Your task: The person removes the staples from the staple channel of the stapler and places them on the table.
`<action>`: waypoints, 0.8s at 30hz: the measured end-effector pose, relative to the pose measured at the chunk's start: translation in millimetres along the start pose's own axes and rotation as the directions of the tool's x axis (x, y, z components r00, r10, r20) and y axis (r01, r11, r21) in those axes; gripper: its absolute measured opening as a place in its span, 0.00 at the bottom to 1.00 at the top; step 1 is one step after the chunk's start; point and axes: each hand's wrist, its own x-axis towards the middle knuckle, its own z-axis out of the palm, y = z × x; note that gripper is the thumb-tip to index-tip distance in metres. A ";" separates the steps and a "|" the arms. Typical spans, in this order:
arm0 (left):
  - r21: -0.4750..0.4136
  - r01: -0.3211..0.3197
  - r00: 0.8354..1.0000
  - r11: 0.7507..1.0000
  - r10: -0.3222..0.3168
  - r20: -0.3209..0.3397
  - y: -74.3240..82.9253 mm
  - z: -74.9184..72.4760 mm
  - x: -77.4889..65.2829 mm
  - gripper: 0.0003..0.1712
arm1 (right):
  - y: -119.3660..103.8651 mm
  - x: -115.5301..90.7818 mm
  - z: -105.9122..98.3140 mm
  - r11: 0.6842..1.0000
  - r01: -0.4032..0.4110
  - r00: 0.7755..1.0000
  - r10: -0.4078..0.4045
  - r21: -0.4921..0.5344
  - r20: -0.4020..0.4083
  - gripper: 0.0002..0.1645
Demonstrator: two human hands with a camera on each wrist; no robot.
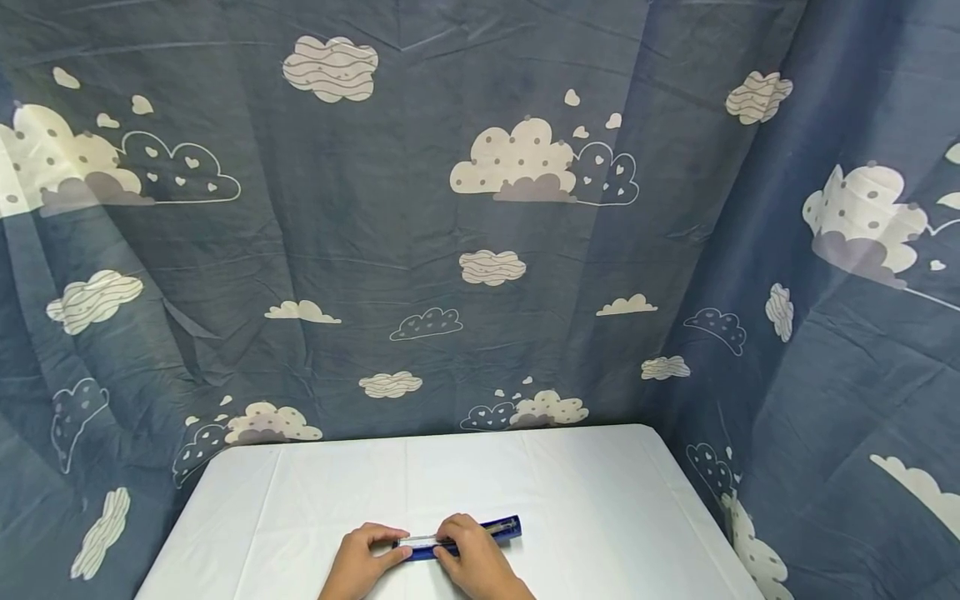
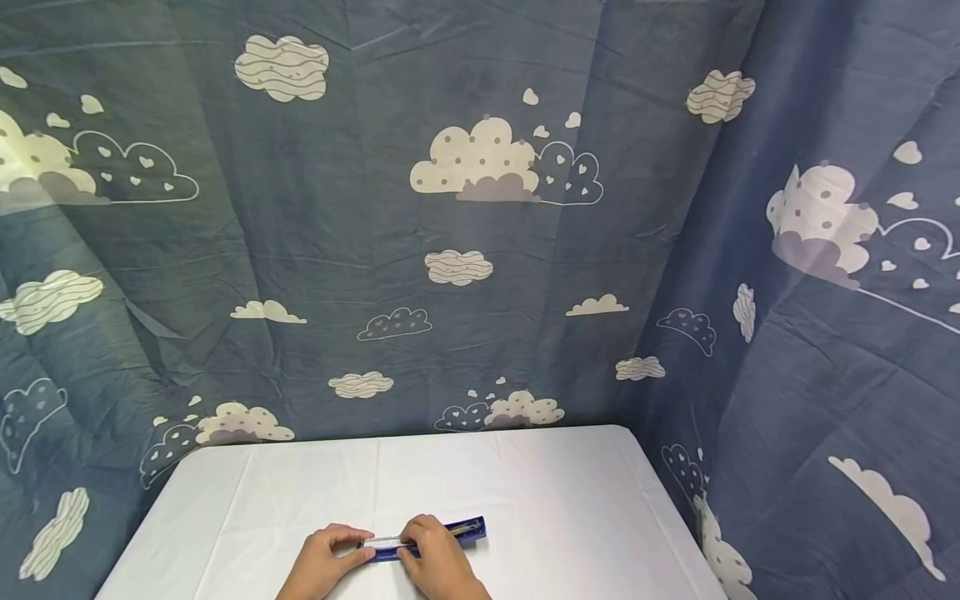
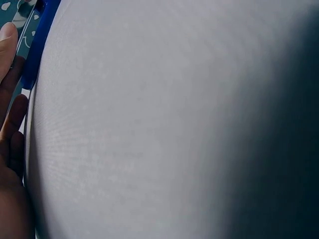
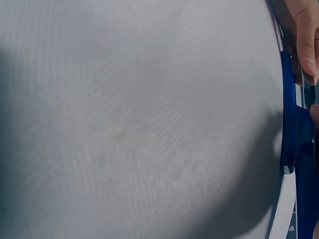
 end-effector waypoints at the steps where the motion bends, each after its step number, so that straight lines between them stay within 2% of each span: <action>1: 0.003 0.000 1.000 1.000 0.000 -0.002 0.0 0.1 -0.3 0.14 | 0.0 -0.5 0.2 1.000 0.007 1.000 -0.007 -0.007 -0.007 0.06; 8: 0.011 -0.005 1.000 1.000 0.005 0.001 0.4 0.4 -0.6 0.15 | -2.6 -1.4 0.8 0.997 -0.002 0.999 -0.001 -0.075 -0.037 0.07; 18: 0.014 -0.024 1.000 1.000 0.024 -0.012 0.7 2.5 -0.6 0.15 | -4.4 -1.2 4.5 0.995 -0.062 0.996 0.057 -0.079 -0.069 0.08; 24: 0.011 -0.029 0.999 1.000 0.029 -0.021 -0.7 2.3 -0.5 0.15 | -5.2 -1.9 9.1 0.996 -0.070 0.992 0.064 -0.054 -0.113 0.07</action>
